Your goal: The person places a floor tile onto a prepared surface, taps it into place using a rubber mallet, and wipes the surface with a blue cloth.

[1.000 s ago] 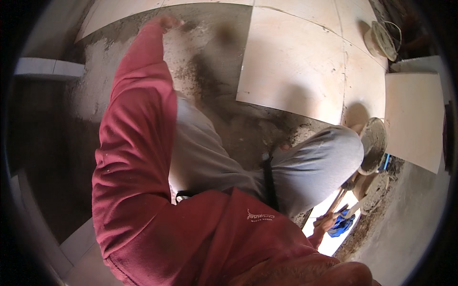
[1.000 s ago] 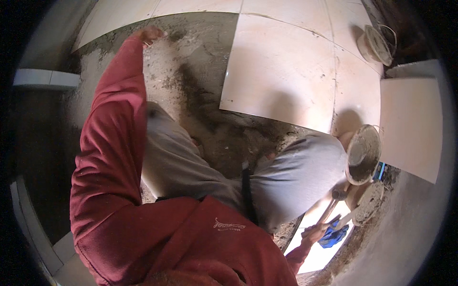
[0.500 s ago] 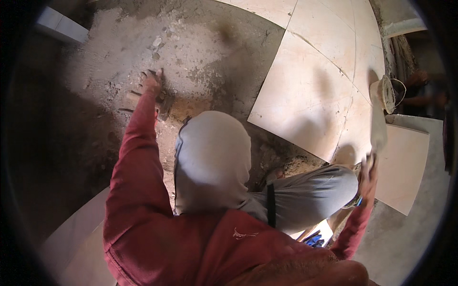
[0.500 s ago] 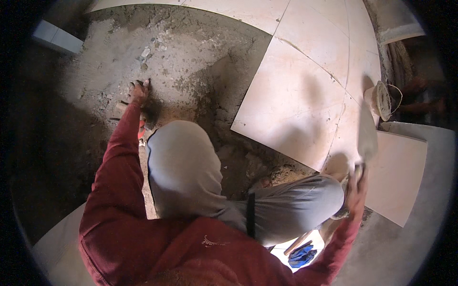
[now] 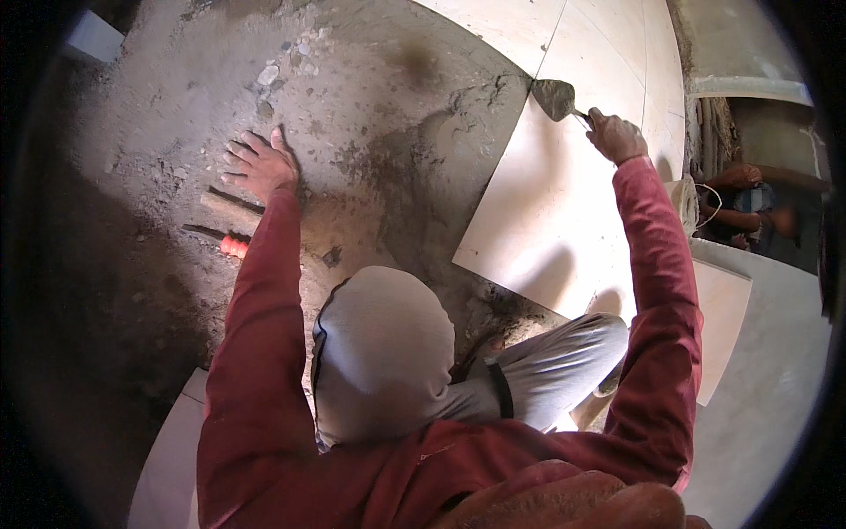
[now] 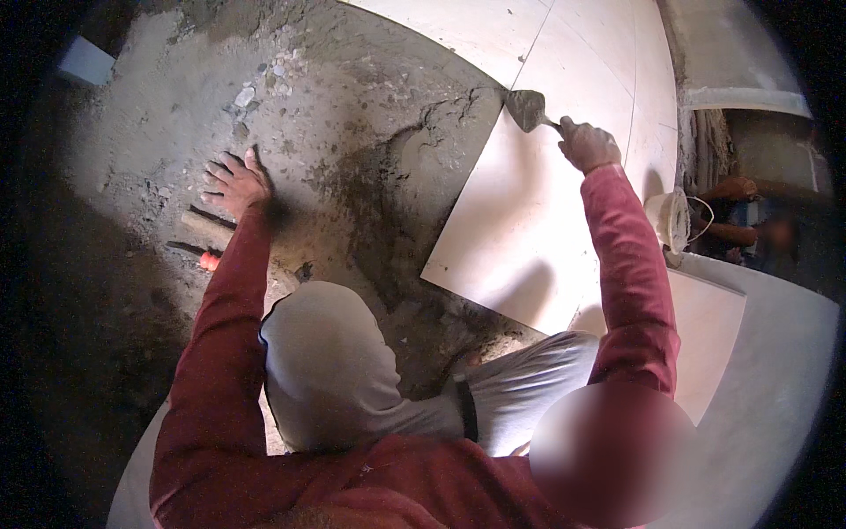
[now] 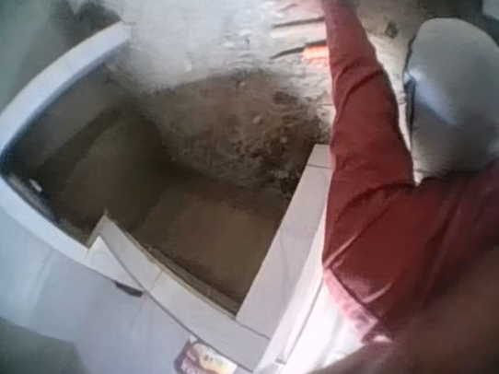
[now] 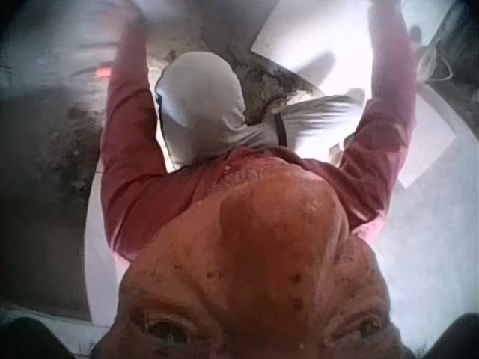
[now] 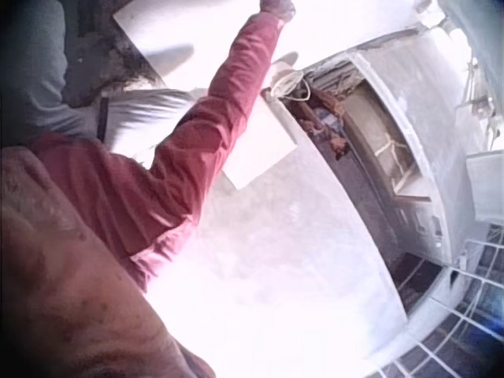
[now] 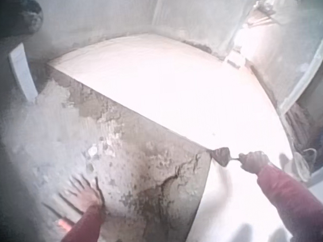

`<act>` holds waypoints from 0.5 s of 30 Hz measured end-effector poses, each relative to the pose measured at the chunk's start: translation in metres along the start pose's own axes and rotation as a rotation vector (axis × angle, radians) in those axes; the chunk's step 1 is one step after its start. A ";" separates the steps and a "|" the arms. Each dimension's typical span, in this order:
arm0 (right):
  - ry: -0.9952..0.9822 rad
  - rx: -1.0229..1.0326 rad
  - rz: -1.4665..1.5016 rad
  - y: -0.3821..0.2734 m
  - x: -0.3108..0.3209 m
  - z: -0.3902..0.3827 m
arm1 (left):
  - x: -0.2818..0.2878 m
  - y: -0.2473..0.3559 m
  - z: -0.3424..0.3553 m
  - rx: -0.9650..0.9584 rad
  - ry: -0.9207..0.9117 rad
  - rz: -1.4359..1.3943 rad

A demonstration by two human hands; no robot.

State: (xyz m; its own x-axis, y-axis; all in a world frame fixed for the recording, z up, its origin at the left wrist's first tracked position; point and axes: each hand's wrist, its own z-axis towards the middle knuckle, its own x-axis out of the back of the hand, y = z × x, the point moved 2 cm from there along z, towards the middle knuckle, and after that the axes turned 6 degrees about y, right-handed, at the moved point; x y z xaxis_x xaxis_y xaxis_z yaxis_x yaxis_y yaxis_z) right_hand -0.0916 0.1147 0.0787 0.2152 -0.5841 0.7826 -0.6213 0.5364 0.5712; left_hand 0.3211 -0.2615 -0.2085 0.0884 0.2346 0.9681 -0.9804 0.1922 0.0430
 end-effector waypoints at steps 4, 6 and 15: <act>-0.064 0.028 -0.088 -0.008 -0.003 0.048 | -0.002 0.000 0.005 -0.001 0.016 -0.014; 0.034 0.094 -0.172 -0.012 -0.012 0.064 | -0.005 -0.001 0.006 -0.020 0.026 -0.001; 0.142 0.414 -0.026 -0.060 -0.024 -0.111 | 0.007 -0.005 -0.003 -0.002 0.016 -0.027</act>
State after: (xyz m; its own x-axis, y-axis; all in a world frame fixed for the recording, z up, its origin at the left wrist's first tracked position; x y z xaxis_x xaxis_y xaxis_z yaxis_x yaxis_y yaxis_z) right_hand 0.0243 0.1642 0.0536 0.3187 -0.4890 0.8120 -0.8577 0.2158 0.4666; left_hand 0.3270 -0.2582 -0.2021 0.1172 0.2449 0.9624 -0.9773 0.2008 0.0679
